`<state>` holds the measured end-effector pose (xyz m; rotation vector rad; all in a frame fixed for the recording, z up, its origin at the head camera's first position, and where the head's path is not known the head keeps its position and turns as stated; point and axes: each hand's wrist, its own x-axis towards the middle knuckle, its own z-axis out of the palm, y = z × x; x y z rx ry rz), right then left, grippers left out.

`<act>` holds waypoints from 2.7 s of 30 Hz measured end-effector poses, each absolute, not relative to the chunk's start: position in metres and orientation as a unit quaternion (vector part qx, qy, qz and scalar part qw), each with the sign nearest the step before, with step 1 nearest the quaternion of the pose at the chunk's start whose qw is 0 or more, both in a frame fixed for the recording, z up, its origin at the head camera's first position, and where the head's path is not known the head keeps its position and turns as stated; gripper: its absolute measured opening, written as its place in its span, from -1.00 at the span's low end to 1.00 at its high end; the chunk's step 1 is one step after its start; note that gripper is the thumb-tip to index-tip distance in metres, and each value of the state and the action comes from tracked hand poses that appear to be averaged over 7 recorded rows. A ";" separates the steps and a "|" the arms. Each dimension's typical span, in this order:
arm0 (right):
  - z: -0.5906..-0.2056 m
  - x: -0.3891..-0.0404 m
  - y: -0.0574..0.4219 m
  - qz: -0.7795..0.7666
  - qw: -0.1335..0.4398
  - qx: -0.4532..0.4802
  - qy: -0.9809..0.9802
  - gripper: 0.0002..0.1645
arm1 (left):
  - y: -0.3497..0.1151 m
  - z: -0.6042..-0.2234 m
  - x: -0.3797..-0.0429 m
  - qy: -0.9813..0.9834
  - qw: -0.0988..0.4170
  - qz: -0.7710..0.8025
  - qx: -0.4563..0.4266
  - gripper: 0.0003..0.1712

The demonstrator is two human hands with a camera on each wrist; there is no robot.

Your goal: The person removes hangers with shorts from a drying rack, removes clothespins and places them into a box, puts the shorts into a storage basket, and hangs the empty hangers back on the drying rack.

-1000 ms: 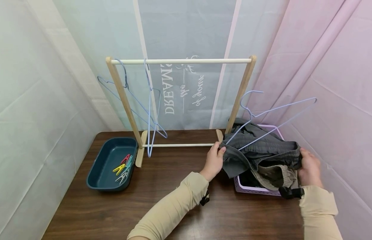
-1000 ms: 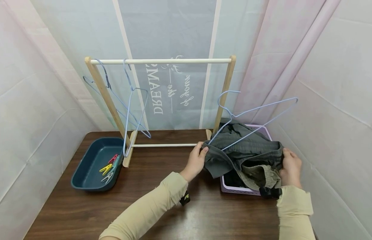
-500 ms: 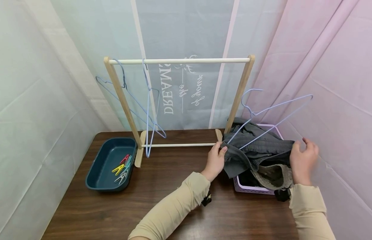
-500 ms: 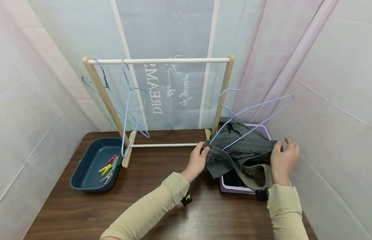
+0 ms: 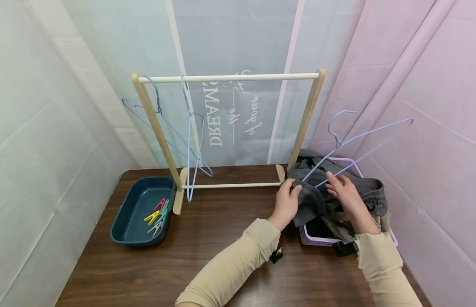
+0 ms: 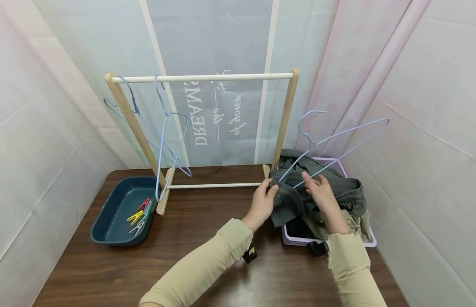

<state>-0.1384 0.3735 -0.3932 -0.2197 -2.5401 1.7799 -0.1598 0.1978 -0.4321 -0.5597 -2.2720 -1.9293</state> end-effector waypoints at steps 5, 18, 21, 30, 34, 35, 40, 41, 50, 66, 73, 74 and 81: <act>-0.393 -0.140 0.362 0.581 0.022 -0.065 -0.811 0.08 | 0.206 -0.429 -0.156 -0.752 0.075 -0.626 -0.190 -0.72; -0.391 -0.142 0.355 0.544 0.059 -0.111 -0.829 -0.02 | 0.217 -0.431 -0.150 -0.756 0.075 -0.614 -0.215 -0.70; -0.391 -0.141 0.357 0.537 0.057 -0.098 -0.836 0.00 | 0.219 -0.431 -0.148 -0.753 0.065 -0.616 -0.222 -0.69; -0.388 -0.146 0.372 0.574 0.113 -0.107 -0.804 -0.18 | 0.222 -0.437 -0.148 -0.764 0.000 -0.613 -0.199 -0.63; -0.383 -0.146 0.384 0.646 0.173 -0.109 -0.736 -0.64 | 0.220 -0.445 -0.150 -0.777 -0.023 -0.596 -0.201 -0.61; -0.381 -0.146 0.387 0.665 0.185 -0.111 -0.715 -0.67 | 0.219 -0.447 -0.151 -0.779 -0.028 -0.592 -0.203 -0.60; -0.369 -0.144 0.397 0.726 0.230 -0.130 -0.635 -0.65 | 0.216 -0.455 -0.154 -0.780 -0.031 -0.589 -0.210 -0.62; -0.366 -0.143 0.399 0.733 0.231 -0.132 -0.626 -0.57 | 0.215 -0.456 -0.154 -0.780 -0.034 -0.589 -0.208 -0.63; -0.358 -0.122 0.413 0.775 0.177 -0.006 -0.606 -0.13 | 0.215 -0.465 -0.153 -0.826 -0.055 -0.514 -0.224 -0.64; -0.373 -0.109 0.405 0.735 -0.011 0.375 -0.565 -0.48 | 0.186 -0.492 -0.171 -0.786 -0.163 -0.527 -0.279 -0.54; -0.373 -0.111 0.403 0.694 -0.089 0.471 -0.538 -0.35 | 0.155 -0.493 -0.182 -0.751 -0.126 -0.615 -0.203 -0.60; -0.374 -0.111 0.404 0.691 -0.098 0.474 -0.537 -0.33 | 0.150 -0.493 -0.185 -0.754 -0.115 -0.619 -0.189 -0.62; -0.380 -0.113 0.407 0.665 -0.162 0.524 -0.507 -0.19 | 0.116 -0.586 -0.269 -0.754 0.010 -0.647 -0.110 -0.69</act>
